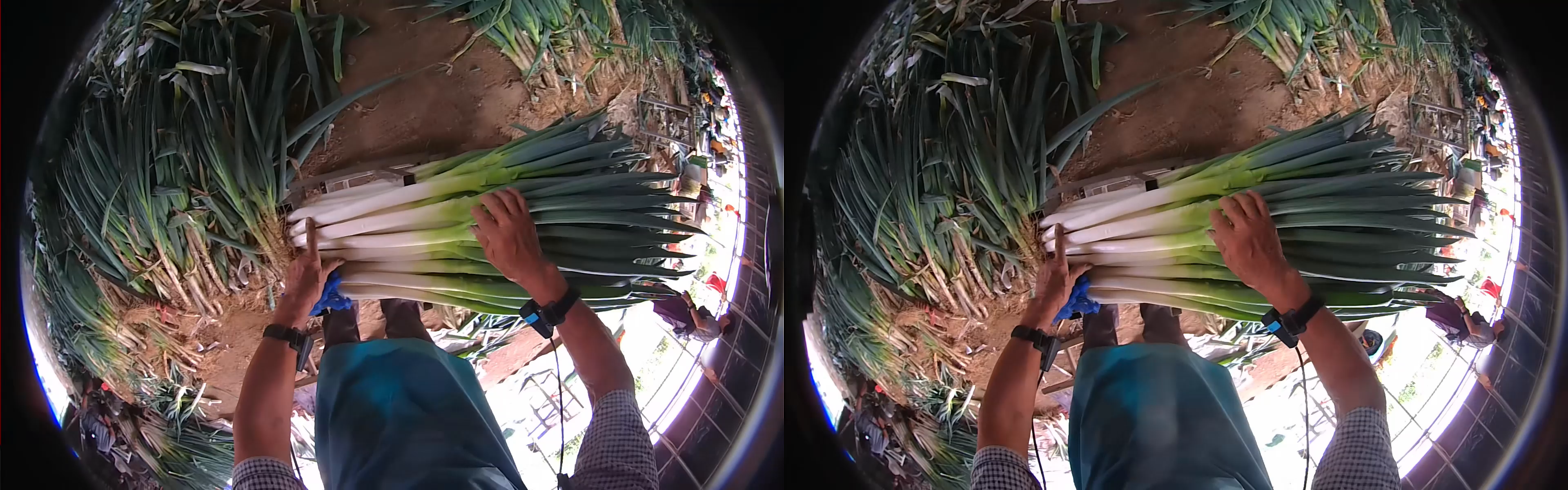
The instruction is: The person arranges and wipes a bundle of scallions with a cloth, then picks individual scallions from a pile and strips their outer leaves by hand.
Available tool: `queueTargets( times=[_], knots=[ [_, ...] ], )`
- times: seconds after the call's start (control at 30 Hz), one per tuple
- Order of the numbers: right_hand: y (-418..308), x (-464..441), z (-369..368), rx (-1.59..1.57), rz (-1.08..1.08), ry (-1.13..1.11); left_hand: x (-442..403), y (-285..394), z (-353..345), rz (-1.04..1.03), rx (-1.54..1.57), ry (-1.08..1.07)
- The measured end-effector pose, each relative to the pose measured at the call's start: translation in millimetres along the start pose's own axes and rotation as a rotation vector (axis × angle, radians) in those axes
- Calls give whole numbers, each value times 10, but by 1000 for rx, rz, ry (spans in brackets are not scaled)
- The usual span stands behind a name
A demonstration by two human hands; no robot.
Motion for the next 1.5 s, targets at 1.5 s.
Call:
queueTargets(
  times=[1.5],
  knots=[
    [255,-15,68,11,108,-205,-1031,2091,-368,-722,-267,-646]
  ],
)
Point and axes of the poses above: each hand's wrist, its own x-axis away from the middle knuckle, its own z-axis out of the back of the hand, y = z × x, the point moved 6 cm from there along -x, towards the middle knuckle, and after that the axes turned 14 degrees about x, right-handed, at the moved point
